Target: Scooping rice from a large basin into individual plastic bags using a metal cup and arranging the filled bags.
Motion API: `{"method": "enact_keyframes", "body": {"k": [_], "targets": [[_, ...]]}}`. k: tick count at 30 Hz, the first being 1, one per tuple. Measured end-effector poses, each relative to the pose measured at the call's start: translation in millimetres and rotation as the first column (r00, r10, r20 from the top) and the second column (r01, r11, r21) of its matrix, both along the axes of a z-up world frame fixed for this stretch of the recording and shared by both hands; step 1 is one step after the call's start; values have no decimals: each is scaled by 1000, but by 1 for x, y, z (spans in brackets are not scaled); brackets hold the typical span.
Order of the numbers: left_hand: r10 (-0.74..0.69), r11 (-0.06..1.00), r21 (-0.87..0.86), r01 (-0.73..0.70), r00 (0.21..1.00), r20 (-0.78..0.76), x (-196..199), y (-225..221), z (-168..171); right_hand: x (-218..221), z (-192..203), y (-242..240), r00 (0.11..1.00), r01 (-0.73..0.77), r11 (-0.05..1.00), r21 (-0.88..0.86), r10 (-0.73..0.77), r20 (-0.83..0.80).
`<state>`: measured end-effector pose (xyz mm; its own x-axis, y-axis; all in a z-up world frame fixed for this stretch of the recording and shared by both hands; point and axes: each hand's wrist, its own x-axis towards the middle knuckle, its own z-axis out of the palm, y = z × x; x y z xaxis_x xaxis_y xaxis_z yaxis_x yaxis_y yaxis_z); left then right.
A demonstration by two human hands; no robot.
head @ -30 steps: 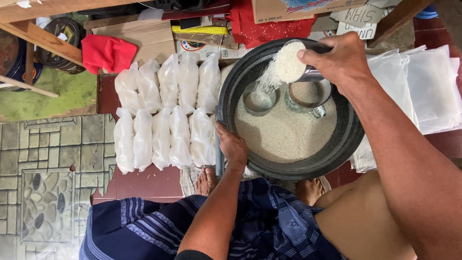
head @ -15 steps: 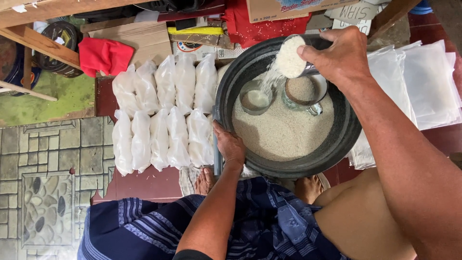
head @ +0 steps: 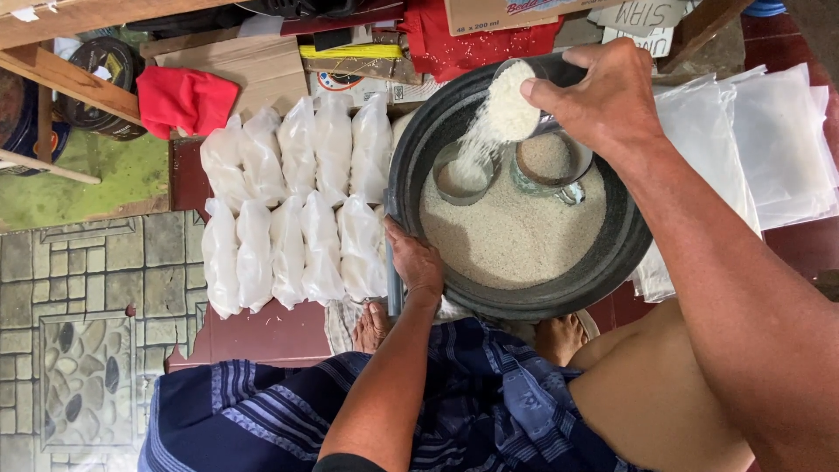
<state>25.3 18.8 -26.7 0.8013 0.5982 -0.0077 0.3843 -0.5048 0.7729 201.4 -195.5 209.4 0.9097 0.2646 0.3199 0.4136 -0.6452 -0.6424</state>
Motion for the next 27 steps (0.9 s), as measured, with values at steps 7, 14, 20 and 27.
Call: {"method": "enact_keyframes", "body": {"k": [7, 14, 20, 27], "targets": [[3, 998, 68, -3, 1000, 2, 0, 1, -9, 6, -10, -1, 997, 6, 999, -39, -3, 76], [-16, 1000, 2, 16, 1000, 27, -1, -1, 2, 14, -30, -11, 988, 34, 995, -99, -18, 156], [-2, 999, 50, 0, 1000, 31, 0, -1, 2, 15, -32, -11, 991, 67, 988, -138, -50, 123], [-3, 999, 43, 4, 1000, -17, 1, -1, 8, 12, -31, -7, 981, 32, 981, -194, 7, 193]]}}
